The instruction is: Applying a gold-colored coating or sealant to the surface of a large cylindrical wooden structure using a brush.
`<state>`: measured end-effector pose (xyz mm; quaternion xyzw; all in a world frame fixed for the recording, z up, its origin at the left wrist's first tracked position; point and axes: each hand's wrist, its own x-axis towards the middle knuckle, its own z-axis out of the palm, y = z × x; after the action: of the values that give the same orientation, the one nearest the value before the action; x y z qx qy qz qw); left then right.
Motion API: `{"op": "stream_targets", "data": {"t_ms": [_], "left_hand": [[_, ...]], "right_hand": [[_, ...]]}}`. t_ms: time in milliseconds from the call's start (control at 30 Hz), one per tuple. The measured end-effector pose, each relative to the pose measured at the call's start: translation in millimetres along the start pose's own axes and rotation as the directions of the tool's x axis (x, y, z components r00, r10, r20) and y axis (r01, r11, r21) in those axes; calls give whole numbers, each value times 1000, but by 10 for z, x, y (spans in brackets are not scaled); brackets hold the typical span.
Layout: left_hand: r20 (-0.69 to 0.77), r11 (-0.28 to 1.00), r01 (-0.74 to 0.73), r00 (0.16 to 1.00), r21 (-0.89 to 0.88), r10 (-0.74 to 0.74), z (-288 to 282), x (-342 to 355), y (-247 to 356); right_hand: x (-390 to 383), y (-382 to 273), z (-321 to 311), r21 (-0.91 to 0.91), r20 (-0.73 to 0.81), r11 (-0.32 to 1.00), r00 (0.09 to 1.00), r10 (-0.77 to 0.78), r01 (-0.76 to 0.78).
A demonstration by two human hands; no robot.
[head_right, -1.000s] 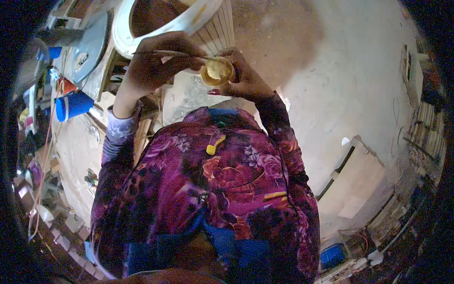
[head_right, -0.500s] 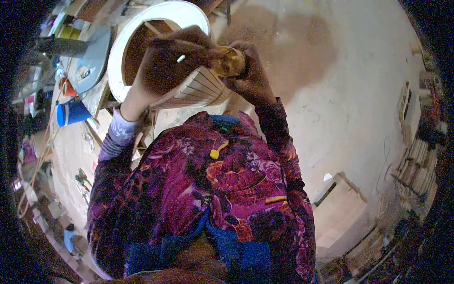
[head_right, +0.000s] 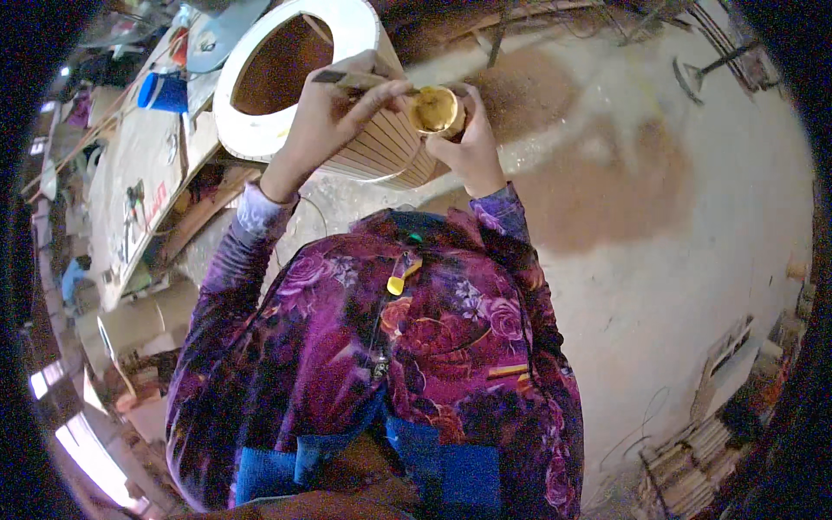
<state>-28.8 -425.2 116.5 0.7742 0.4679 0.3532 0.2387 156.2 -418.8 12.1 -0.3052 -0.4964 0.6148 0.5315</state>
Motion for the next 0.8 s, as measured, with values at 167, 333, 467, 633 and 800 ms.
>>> {"op": "stream_targets", "data": {"t_ms": [167,333,467,633,800], "left_hand": [[-25,989,-137,990,52,138,486,10,281],[-64,997,43,997,63,-39,591,385,374],[37,992,-70,997,109,66,803,551,399],[-68,996,-48,996,74,53,830,1020,35],[-70,974,-129,987,184,144,899,1638,-159]], "right_hand": [[40,-52,-356,-4,116,1000,993,3,-3],[172,-132,-746,97,155,989,983,99,-114],[301,-77,-821,75,101,990,988,114,-122],[674,-58,-1027,141,112,986,991,71,-87],[1237,92,-1246,-141,25,974,983,183,-178]]}}
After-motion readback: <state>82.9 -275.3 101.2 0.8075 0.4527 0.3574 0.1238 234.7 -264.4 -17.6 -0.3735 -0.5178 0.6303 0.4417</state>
